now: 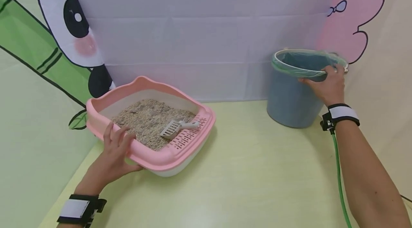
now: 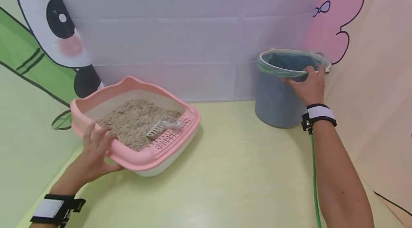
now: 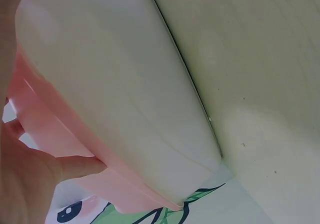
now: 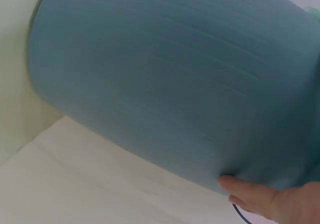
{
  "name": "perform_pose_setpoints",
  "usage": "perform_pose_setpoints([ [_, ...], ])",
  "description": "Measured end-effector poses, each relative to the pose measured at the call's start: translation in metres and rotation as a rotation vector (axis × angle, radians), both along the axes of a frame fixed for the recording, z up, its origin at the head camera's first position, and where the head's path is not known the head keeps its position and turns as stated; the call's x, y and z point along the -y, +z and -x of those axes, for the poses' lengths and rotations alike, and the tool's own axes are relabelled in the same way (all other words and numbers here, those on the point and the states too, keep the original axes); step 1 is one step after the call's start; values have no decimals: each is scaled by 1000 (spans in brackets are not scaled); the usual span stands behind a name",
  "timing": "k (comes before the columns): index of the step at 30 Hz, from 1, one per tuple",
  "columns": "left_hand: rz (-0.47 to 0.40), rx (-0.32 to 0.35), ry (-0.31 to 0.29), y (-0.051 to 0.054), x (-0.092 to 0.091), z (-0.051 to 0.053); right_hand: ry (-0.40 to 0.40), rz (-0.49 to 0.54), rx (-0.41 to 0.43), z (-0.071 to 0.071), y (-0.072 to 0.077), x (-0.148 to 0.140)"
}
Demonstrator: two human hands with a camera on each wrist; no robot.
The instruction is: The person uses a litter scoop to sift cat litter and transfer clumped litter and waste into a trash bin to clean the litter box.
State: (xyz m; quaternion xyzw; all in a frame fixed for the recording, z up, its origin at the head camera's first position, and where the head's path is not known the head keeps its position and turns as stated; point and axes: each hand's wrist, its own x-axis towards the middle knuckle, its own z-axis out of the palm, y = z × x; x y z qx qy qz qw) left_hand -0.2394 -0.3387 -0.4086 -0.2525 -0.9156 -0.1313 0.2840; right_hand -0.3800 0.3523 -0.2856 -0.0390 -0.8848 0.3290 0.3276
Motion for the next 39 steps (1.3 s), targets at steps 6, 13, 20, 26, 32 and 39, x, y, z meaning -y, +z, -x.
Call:
perform_pose_setpoints([
  [6,44,-24,2,-4,-7,6,-57,-6,-35,-7,-8,-6],
  [13,58,-21,26,-9,-4,-3,-30,9,-43,-9,-20,13],
  [20,64,-57,38,-11,0,-3,56,0,-86,-8,-14,48],
  [26,44,-64,48,-14,-1,-7,129,5,-104,-8,-8,81],
  [32,65,-120,16,-7,-5,-6,168,23,-117,-7,0,112],
  [39,115,-139,17,5,-13,-6,210,32,-139,-1,6,145],
])
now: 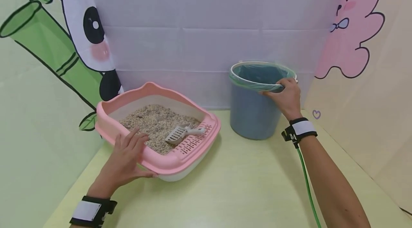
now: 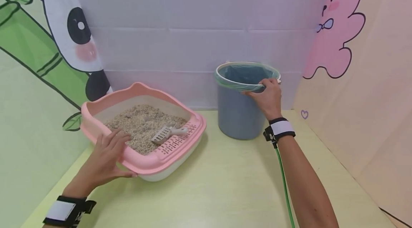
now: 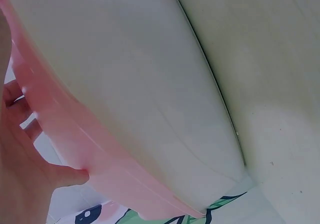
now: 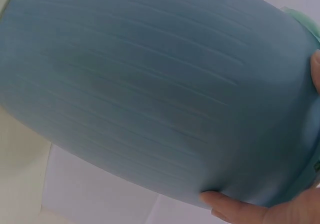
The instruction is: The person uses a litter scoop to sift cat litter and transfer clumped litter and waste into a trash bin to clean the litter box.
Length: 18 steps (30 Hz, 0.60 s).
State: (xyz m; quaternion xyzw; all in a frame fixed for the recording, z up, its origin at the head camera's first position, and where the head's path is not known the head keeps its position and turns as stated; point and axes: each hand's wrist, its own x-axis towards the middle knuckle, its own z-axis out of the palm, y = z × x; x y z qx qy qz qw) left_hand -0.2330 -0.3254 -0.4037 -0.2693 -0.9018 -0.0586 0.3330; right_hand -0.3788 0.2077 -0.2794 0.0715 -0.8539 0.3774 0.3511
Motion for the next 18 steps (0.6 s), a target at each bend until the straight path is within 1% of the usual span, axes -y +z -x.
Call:
perform_pose_setpoints([
  [5,-17,64,44,1,-3,-8,43,-10,3,8,1,26],
  [8,-17,95,61,2,-6,-13,74,-18,4,10,4,41],
  [12,7,88,62,4,-10,-16,109,-49,25,12,8,56],
  [14,12,86,46,7,-15,-17,116,-71,60,6,12,60],
  [15,13,90,34,8,-18,-18,109,-82,76,-1,14,62],
  [17,20,107,-1,14,-27,-18,86,-107,80,-19,21,65],
  [18,25,114,-25,17,-33,-18,77,-121,59,-29,25,67],
])
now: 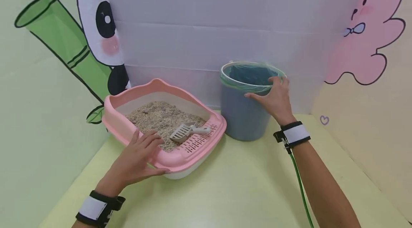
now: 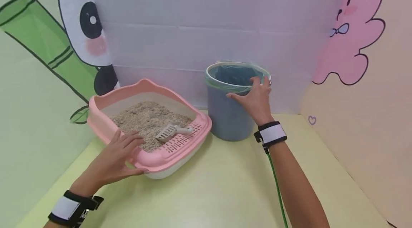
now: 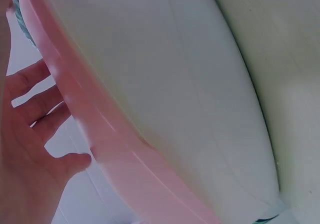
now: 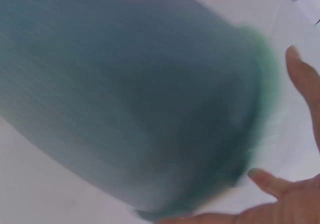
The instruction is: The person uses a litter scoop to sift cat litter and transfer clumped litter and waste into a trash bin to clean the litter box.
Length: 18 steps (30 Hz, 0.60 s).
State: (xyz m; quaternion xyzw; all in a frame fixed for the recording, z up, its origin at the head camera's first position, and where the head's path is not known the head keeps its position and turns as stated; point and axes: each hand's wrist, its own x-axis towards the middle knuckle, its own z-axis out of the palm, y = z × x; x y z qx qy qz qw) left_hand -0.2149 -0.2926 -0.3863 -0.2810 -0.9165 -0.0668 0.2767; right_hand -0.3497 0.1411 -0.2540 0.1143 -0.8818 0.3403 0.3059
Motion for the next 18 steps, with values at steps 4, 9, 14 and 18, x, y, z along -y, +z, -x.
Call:
perform_pose_setpoints([
  [4,12,3,-113,19,-35,5,78,-93,-196,-30,27,22],
  [9,54,17,-255,28,-89,28,258,-353,-121,-35,37,49],
  [14,51,37,-372,10,-130,33,353,-576,293,-26,-4,62],
  [18,44,11,-390,5,-143,25,394,-715,427,-14,-36,75],
])
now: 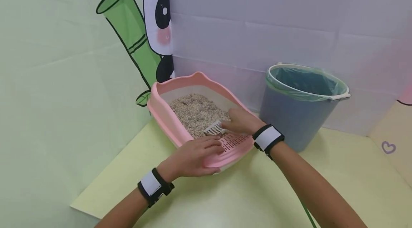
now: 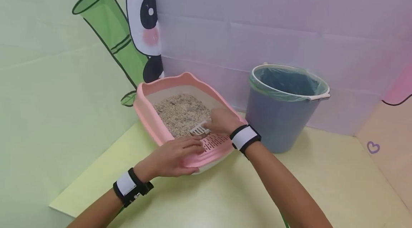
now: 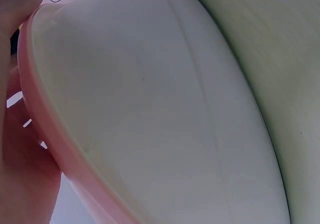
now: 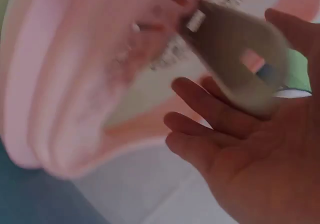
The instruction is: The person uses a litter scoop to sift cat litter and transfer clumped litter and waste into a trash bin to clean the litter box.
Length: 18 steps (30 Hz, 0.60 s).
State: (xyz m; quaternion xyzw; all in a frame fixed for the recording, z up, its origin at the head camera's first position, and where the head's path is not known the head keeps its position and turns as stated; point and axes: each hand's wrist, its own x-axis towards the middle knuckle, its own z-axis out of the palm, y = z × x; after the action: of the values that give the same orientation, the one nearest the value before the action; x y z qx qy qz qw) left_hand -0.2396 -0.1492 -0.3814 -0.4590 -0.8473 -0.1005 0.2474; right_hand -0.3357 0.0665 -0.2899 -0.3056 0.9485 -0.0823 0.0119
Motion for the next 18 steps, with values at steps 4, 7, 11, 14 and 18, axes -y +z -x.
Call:
perform_pose_setpoints([
  [4,13,-26,-1,2,-7,0,-32,-132,4,8,-9,3],
  [7,18,-46,-9,2,-11,0,-48,-192,-1,11,1,0],
  [11,-5,-71,-14,-1,-12,-1,-79,-258,-111,19,29,-3],
  [14,-9,-78,1,-6,-8,-3,-96,-324,-265,24,51,-2],
  [18,-15,-84,8,-13,-2,-3,-84,-492,-451,30,65,4],
])
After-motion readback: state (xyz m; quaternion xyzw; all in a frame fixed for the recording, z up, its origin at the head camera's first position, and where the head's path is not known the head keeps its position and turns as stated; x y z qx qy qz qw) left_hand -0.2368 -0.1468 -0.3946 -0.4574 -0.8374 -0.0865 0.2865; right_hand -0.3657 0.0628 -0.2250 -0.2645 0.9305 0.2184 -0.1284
